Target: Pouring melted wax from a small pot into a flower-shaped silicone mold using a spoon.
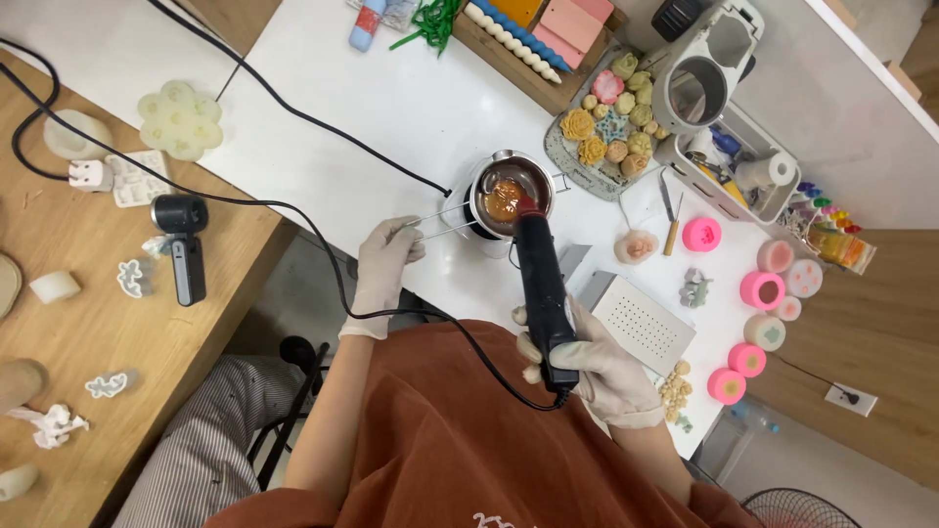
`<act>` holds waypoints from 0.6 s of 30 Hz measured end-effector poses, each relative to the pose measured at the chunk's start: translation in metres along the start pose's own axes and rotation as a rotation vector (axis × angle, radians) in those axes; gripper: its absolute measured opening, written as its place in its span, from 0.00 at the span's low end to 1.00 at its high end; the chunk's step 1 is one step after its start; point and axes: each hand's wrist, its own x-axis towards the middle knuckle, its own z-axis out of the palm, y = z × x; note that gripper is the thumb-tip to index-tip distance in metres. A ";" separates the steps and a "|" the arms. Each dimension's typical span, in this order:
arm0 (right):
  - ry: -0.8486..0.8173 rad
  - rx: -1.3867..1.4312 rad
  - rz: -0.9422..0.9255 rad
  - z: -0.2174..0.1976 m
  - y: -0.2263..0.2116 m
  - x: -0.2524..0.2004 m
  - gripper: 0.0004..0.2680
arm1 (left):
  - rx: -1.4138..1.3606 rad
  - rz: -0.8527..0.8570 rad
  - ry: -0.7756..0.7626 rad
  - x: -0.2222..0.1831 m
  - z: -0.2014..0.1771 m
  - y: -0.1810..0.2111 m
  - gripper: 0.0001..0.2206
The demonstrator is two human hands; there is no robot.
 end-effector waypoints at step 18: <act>-0.269 -0.607 -0.240 0.151 0.075 0.122 0.47 | -0.105 0.012 -0.110 -0.162 -0.065 0.061 0.25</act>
